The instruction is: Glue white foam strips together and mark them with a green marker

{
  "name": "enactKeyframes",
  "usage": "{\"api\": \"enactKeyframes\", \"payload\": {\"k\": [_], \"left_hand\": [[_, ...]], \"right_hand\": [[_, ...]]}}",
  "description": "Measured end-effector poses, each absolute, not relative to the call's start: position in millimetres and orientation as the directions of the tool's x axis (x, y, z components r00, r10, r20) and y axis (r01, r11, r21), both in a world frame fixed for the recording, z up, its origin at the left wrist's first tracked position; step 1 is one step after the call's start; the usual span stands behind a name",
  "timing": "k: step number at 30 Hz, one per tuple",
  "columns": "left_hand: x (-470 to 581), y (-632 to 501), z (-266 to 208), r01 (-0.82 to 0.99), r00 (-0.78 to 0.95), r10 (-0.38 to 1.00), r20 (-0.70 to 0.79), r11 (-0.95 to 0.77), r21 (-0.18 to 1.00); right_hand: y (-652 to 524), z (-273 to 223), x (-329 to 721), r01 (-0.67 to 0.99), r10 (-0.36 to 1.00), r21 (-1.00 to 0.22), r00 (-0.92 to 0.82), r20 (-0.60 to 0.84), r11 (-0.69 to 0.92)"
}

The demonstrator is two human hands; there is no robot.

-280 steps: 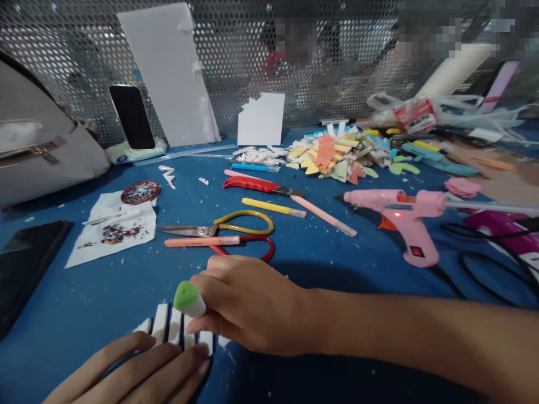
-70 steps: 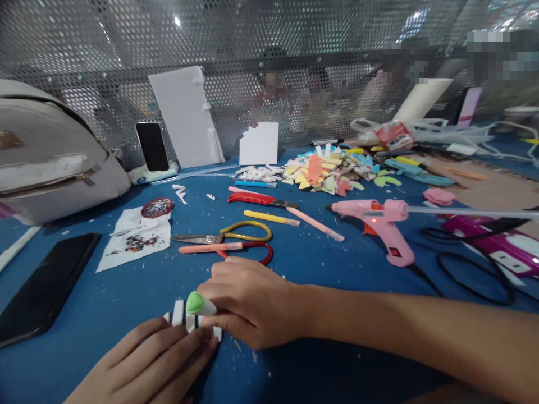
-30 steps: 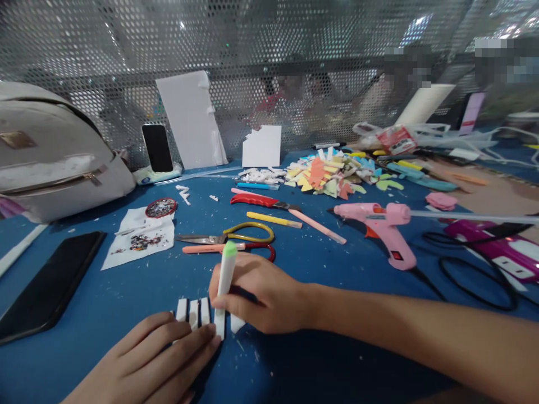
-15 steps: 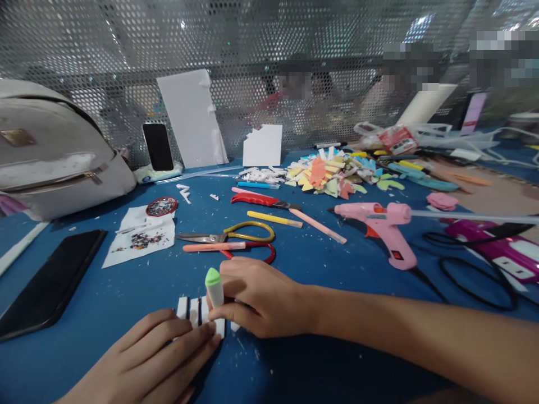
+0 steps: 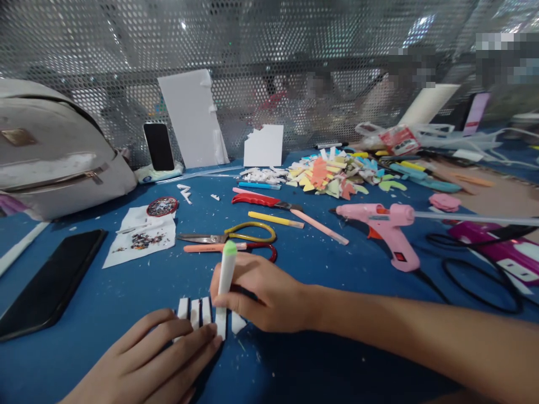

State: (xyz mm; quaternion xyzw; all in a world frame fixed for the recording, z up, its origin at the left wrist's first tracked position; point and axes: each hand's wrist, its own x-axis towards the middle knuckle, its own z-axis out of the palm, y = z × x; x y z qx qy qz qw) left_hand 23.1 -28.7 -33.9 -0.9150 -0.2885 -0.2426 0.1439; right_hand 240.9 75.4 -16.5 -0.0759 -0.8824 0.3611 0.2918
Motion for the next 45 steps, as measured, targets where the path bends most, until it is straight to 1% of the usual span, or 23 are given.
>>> {"api": "enactKeyframes", "payload": {"k": [3, 6, 9, 13, 15, 17, 19, 25, 26, 30, 31, 34, 38, 41, 45], "left_hand": [[23, -29, -33, 0.597, 0.723, 0.463, 0.513, -0.793, -0.124], [24, -30, -33, 0.607, 0.714, 0.47, 0.519, -0.785, -0.123], [24, -30, -33, 0.604, 0.71, 0.46, 0.533, -0.787, -0.126], [24, -28, -33, 0.605, 0.715, 0.472, 0.516, -0.788, -0.117], [23, -28, -33, 0.607, 0.713, 0.476, 0.515, -0.787, -0.113], [23, -27, -32, 0.603, 0.716, 0.47, 0.516, -0.789, -0.119], [23, -27, -32, 0.596, 0.725, 0.462, 0.511, -0.792, -0.13], [24, -27, -33, 0.598, 0.715, 0.461, 0.525, -0.793, -0.118], [24, -27, -33, 0.596, 0.716, 0.458, 0.527, -0.794, -0.119], [23, -30, -33, 0.596, 0.729, 0.472, 0.496, -0.794, -0.12], [23, -31, -34, 0.592, 0.736, 0.472, 0.485, -0.796, -0.124], [22, -30, -40, 0.585, 0.727, 0.443, 0.525, -0.8, -0.134], [21, -28, -49, 0.586, 0.711, 0.437, 0.551, -0.801, -0.121], [20, -28, -50, 0.584, 0.718, 0.432, 0.545, -0.8, -0.136], [21, -27, -44, 0.589, 0.712, 0.435, 0.551, -0.797, -0.133]], "right_hand": [[75, -20, 240, -0.037, 0.271, -0.595, -0.867, 0.419, 0.803], [74, -22, 239, 0.002, 0.25, -0.553, -0.893, 0.373, 0.833], [75, -22, 239, -0.023, 0.247, -0.562, -0.883, 0.399, 0.827], [75, -20, 240, -0.114, 0.275, -0.608, -0.816, 0.509, 0.786], [75, -20, 240, -0.089, 0.272, -0.598, -0.83, 0.486, 0.796], [75, -19, 239, -0.035, 0.252, -0.565, -0.871, 0.422, 0.824], [75, -19, 238, -0.017, 0.238, -0.54, -0.886, 0.399, 0.841], [74, -20, 240, -0.123, 0.276, -0.584, -0.791, 0.546, 0.803], [74, -21, 240, -0.107, 0.285, -0.585, -0.794, 0.537, 0.804], [72, -21, 241, 0.002, 0.293, -0.578, -0.863, 0.411, 0.816], [72, -20, 241, -0.005, 0.289, -0.577, -0.862, 0.416, 0.817], [72, -19, 240, -0.07, 0.278, -0.577, -0.825, 0.492, 0.814], [71, -18, 240, -0.046, 0.251, -0.553, -0.857, 0.45, 0.832], [70, -18, 240, -0.066, 0.23, -0.528, -0.85, 0.474, 0.847], [70, -18, 239, -0.059, 0.216, -0.524, -0.867, 0.448, 0.85]]}}
